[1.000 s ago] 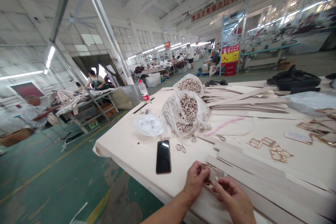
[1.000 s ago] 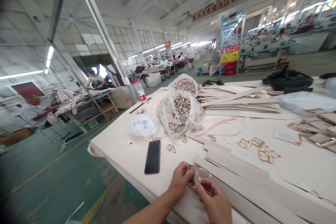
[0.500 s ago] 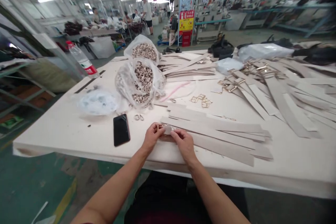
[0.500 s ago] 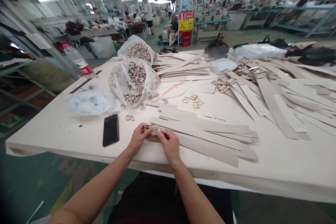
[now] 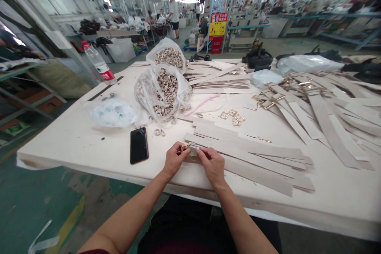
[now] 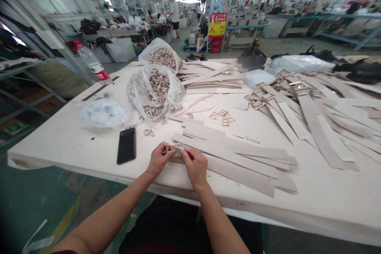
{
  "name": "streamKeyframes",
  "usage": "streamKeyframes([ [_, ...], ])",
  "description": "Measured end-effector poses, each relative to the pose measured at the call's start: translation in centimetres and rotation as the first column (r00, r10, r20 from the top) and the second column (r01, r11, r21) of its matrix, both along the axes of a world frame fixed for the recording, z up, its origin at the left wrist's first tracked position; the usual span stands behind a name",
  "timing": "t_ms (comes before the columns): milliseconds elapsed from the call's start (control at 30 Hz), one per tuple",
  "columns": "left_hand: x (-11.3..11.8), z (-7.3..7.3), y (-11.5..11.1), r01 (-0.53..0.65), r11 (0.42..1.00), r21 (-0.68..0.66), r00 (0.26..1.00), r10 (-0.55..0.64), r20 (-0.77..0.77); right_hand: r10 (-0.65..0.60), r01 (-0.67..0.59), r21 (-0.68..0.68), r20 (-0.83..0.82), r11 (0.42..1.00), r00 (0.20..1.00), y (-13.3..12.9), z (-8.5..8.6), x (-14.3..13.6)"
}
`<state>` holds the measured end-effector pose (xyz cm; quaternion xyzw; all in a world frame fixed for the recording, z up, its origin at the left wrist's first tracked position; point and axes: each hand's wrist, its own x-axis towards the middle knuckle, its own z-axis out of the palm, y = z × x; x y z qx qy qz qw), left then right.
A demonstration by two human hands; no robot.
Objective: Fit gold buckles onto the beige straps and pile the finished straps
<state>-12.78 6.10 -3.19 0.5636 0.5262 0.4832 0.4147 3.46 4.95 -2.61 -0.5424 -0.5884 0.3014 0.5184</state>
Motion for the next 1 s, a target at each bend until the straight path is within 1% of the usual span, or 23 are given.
streamKeyframes([
  [67, 0.1, 0.1, 0.0, -0.002, 1.0, 0.014, 1.0, 0.002, -0.012, -0.003, 0.003, 0.003, -0.027, 1.0, 1.0, 0.0, -0.1, 0.1],
  [200, 0.2, 0.3, -0.1, -0.003, 0.999, 0.036, 0.998, 0.005, -0.058, 0.013, -0.017, -0.022, -0.139, 1.0, 0.99, -0.1, -0.5, 0.0],
  [267, 0.3, 0.4, -0.2, -0.019, 0.998, 0.055, 0.995, 0.024, -0.1, 0.004, -0.004, -0.002, -0.147, 1.0, 0.989, -0.3, -0.6, -0.1],
  [367, 0.4, 0.9, -0.6, -0.031, 0.995, 0.09, 0.982, 0.047, -0.185, -0.039, 0.046, 0.073, -0.087, 0.996, 0.995, -0.5, -0.4, -0.1],
  [433, 0.5, 1.3, -1.0, -0.001, 0.992, 0.126, 0.966, 0.033, -0.255, -0.061, 0.06, 0.155, 0.0, 0.986, 0.998, -0.6, -0.2, 0.0],
  [500, 0.7, 1.5, -1.3, 0.067, 0.987, 0.147, 0.951, -0.018, -0.309, -0.04, 0.02, 0.224, 0.088, 0.974, 0.995, -0.5, 0.1, 0.2],
  [533, 0.8, 1.6, -1.4, 0.09, 0.986, 0.14, 0.951, -0.043, -0.307, -0.018, -0.011, 0.239, 0.116, 0.971, 0.993, -0.5, 0.2, 0.4],
  [600, 1.2, 1.4, -1.5, 0.083, 0.992, 0.093, 0.974, -0.061, -0.218, 0.026, -0.049, 0.211, 0.111, 0.976, 0.993, -0.5, 0.4, 0.6],
  [667, 1.5, 1.0, -1.3, 0.024, 1.0, 0.014, 0.999, -0.023, -0.035, 0.045, -0.048, 0.132, 0.028, 0.99, 0.999, -0.7, 0.4, 0.8],
  [733, 1.7, 0.7, -1.0, -0.015, 0.998, -0.069, 0.99, 0.024, 0.138, 0.061, -0.058, 0.044, -0.084, 0.997, 0.995, -0.9, 0.2, 1.0],
  [767, 1.9, 0.6, -0.9, -0.023, 0.994, -0.103, 0.979, 0.043, 0.198, 0.075, -0.075, 0.007, -0.127, 0.997, 0.989, -0.9, 0.1, 1.1],
  [833, 2.1, 0.7, -0.7, -0.034, 0.989, -0.142, 0.963, 0.07, 0.26, 0.101, -0.112, -0.059, -0.175, 0.992, 0.979, -0.7, -0.1, 1.3],
  [900, 2.5, 0.9, -0.8, -0.04, 0.989, -0.143, 0.96, 0.078, 0.268, 0.119, -0.141, -0.108, -0.186, 0.984, 0.975, -0.5, -0.1, 1.4],
  [1000, 3.0, 1.4, -1.2, -0.02, 0.989, -0.147, 0.962, 0.059, 0.267, 0.158, -0.183, -0.139, -0.17, 0.973, 0.973, -0.4, 0.2, 1.4],
])
